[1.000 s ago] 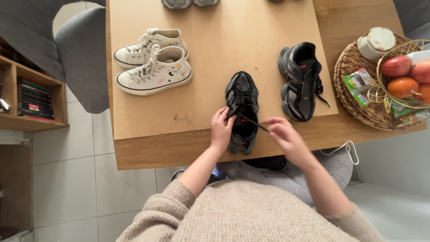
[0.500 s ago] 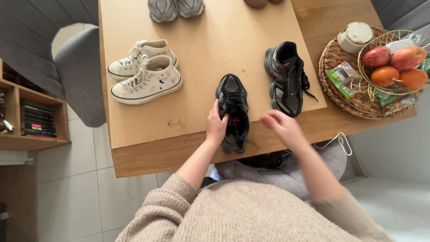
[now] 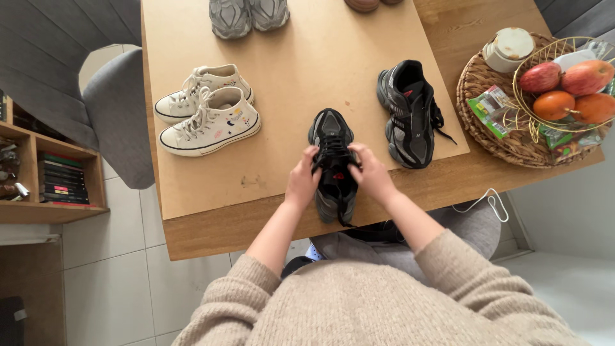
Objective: The person removes the laces from a pair of black sneakers and then re-laces them one at a time, threading the laces through the eyelets and tying them off. The shoes remain on the table throughout the process.
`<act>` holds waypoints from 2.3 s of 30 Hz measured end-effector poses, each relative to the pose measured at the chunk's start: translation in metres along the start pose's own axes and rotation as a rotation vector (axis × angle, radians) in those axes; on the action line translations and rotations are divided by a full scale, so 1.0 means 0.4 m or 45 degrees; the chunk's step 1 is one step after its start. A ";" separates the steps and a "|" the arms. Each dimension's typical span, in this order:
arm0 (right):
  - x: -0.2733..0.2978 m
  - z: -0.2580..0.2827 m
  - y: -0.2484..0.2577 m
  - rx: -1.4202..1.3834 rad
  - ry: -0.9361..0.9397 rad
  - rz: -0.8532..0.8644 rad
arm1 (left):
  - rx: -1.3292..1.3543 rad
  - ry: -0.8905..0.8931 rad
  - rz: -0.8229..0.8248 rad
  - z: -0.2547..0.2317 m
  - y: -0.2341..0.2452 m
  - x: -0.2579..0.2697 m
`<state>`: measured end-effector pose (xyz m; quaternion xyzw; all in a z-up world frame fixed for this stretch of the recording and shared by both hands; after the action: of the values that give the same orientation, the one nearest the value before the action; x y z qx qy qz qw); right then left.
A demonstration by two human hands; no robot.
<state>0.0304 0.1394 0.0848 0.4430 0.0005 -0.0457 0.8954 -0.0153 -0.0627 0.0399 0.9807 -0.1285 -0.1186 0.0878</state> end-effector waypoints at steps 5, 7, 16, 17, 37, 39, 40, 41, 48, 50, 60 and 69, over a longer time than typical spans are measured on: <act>0.033 0.076 0.010 0.466 0.337 0.056 | -0.264 -0.433 -0.034 -0.105 -0.008 0.019; 0.027 0.066 0.002 0.529 0.258 0.110 | -0.267 -0.668 -0.035 -0.134 -0.005 0.024; 0.027 0.003 -0.108 0.524 0.183 -0.149 | 0.282 -0.278 0.146 -0.163 -0.046 0.055; 0.028 -0.002 -0.114 0.550 0.143 -0.131 | 0.322 -0.265 0.154 -0.168 -0.051 0.054; 0.121 0.093 0.047 -0.104 0.018 -0.470 | -0.209 -0.412 -0.025 -0.087 -0.011 0.046; 0.131 0.080 0.030 0.072 -0.232 -0.299 | -0.159 -0.431 0.015 -0.105 -0.001 0.044; 0.127 0.078 0.018 0.172 -0.284 -0.172 | -0.135 -0.443 0.035 -0.113 0.001 0.038; 0.122 0.077 0.004 0.271 -0.337 -0.042 | -0.124 -0.418 0.025 -0.117 0.001 0.036; 0.065 0.048 -0.046 0.680 -0.329 -0.112 | -0.153 -0.357 -0.029 -0.113 -0.013 0.022; 0.043 0.023 -0.050 0.590 -0.285 -0.281 | -0.187 -0.390 -0.034 -0.111 -0.018 0.025; 0.005 -0.074 -0.092 0.235 -0.308 -0.229 | -0.271 -0.322 -0.115 -0.102 -0.049 0.035; 0.121 0.034 0.038 0.355 -0.199 -0.243 | -0.186 -0.074 -0.152 -0.108 -0.027 0.006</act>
<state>0.0794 0.1338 0.1030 0.5558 -0.0335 -0.1643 0.8142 0.0003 -0.0471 0.0787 0.9737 -0.0633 -0.1609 0.1482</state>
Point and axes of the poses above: each hand's wrist, its own x-axis away from the middle knuckle, its own y-axis out of the back of the hand, z = x × y, the point moved 3 cm from there along -x, towards the middle knuckle, and after that the axes turned 12 degrees about x, right-handed, at the moved point
